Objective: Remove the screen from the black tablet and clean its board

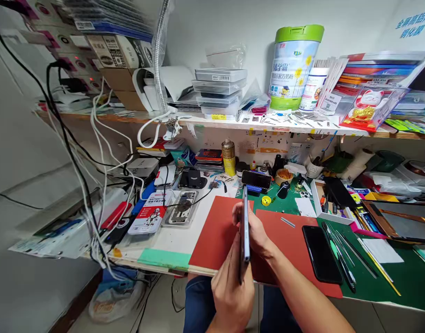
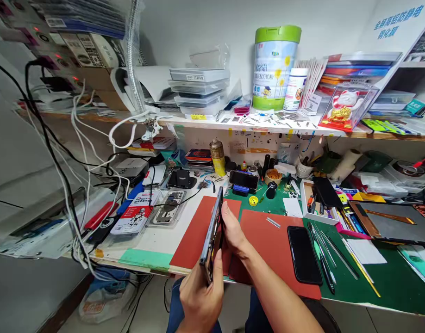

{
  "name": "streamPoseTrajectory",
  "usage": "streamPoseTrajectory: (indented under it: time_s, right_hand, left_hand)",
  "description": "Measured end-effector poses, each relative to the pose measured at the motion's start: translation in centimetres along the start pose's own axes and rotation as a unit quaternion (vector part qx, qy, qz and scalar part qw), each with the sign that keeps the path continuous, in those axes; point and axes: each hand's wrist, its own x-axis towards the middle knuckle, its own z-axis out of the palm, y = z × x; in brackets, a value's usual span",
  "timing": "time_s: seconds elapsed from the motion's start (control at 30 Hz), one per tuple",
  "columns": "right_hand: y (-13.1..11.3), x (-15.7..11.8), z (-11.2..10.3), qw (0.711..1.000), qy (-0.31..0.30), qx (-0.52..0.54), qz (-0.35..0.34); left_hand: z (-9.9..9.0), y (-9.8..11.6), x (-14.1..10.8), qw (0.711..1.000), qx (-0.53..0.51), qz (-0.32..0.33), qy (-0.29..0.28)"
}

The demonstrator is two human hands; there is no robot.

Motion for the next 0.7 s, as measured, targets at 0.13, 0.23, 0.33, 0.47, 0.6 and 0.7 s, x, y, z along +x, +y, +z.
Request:
streamPoseTrajectory:
  time_s: [0.13, 0.23, 0.33, 0.47, 0.6, 0.7]
  right_hand:
    - [-0.5, -0.6, 0.1, 0.998, -0.026, 0.041, 0.029]
    - [-0.8, -0.7, 0.3, 0.997, -0.037, 0.06, 0.041]
    - [-0.8, -0.7, 0.3, 0.995, -0.043, 0.072, 0.049]
    - [-0.7, -0.9, 0.3, 0.994, -0.05, 0.081, 0.061]
    - [-0.7, -1.0, 0.7, 0.993, -0.057, 0.081, 0.069]
    - [-1.5, -1.2, 0.8, 0.993, -0.057, 0.08, 0.066]
  left_hand:
    - [1.3, 2.1, -1.0, 0.999, 0.012, 0.009, 0.033]
    - [1.8, 2.7, -1.6, 0.998, 0.003, 0.02, 0.064]
    - [1.6, 2.3, -1.7, 0.998, 0.015, 0.017, 0.061]
    - [1.5, 1.8, -1.7, 0.996, 0.059, 0.019, 0.066]
    - [1.8, 2.0, -2.1, 0.995, 0.062, 0.013, 0.076]
    - [0.5, 2.6, -1.2, 0.997, 0.007, -0.01, 0.077]
